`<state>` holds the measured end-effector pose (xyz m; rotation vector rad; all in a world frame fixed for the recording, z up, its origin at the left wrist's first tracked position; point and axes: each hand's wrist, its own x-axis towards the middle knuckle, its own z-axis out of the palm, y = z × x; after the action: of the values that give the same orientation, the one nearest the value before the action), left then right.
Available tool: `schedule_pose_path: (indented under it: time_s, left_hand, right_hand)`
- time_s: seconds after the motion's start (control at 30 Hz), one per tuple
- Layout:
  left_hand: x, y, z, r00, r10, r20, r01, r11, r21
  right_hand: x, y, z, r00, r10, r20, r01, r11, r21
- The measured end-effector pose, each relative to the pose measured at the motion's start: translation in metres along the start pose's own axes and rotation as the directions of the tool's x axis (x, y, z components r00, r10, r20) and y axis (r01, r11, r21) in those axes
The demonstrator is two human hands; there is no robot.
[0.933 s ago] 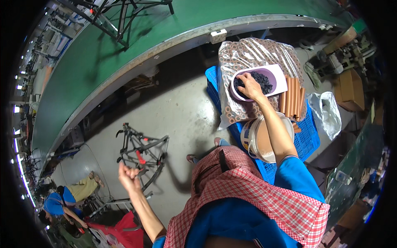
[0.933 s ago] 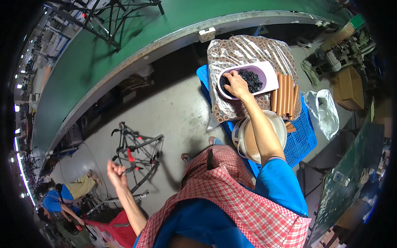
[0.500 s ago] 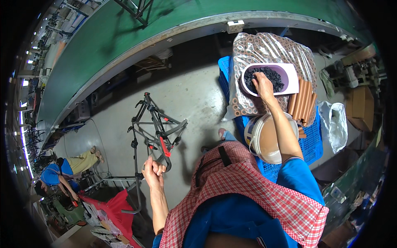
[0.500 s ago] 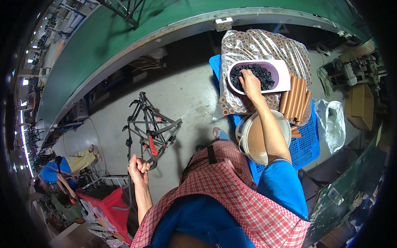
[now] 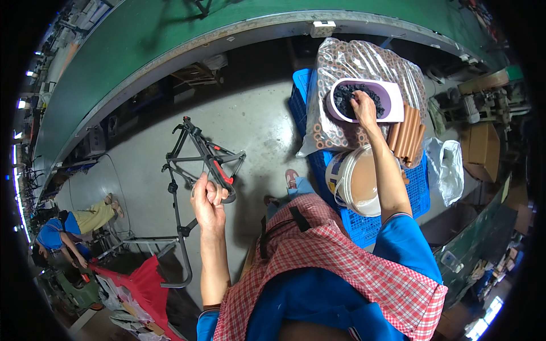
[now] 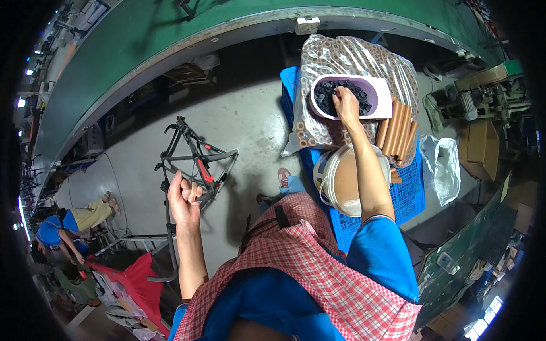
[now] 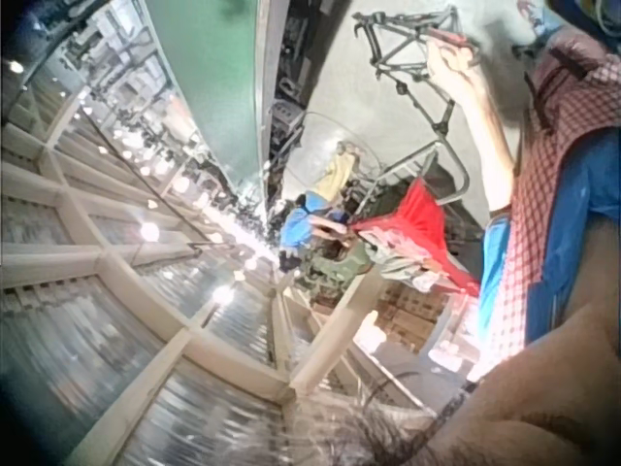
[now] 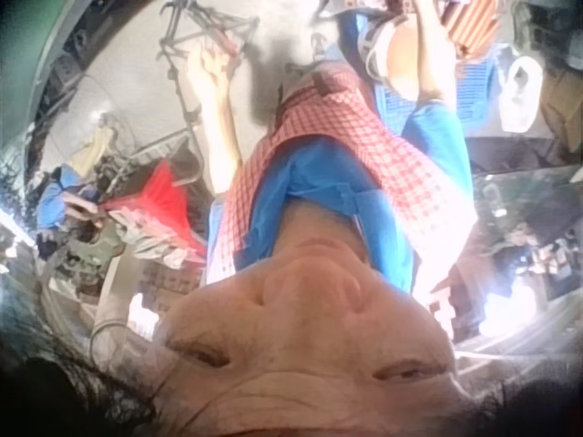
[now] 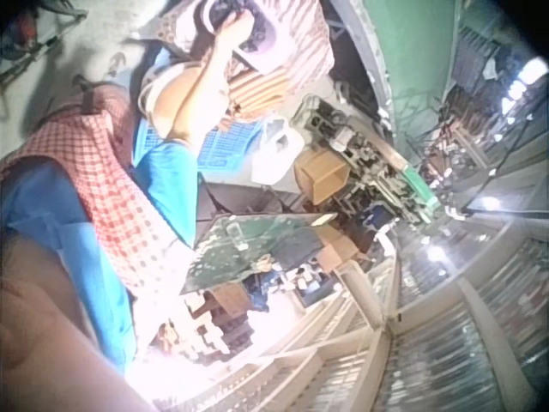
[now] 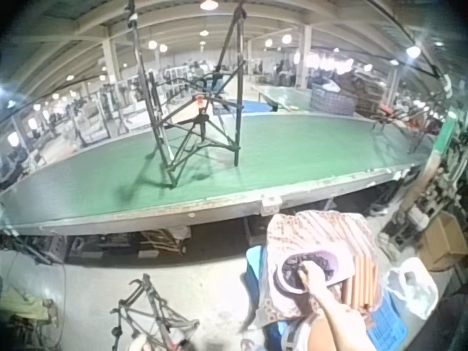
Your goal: The person repeatedly assembles walking aids by attaching brown foam handles and white foam sleeves to metal frames. They pick up frames, insert handles, and slide on sleeves, then place the assembled units onto a conveyor belt.
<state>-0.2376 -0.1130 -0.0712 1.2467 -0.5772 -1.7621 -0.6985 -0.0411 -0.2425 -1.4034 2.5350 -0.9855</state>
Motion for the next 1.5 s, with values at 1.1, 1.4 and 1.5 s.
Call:
schedule_pose_path:
  time_s: [1.1,1.4,1.5]
  left_hand:
    - [-0.023,0.041,0.018,0.887,0.365,0.282,-0.461,0.731,0.503]
    - [-0.037,-0.023,0.074,0.845,0.101,0.525,-0.438,0.694,0.572]
    - [-0.039,-0.028,0.053,0.865,0.022,0.501,-0.283,0.846,0.452]
  right_hand:
    - [0.007,0.009,-0.027,0.914,0.379,0.146,-0.405,0.832,0.379]
    - [-0.092,-0.249,-0.043,0.639,-0.129,0.758,-0.767,-0.044,0.640]
    - [-0.118,-0.292,-0.035,0.751,-0.026,0.660,-0.654,0.116,0.748]
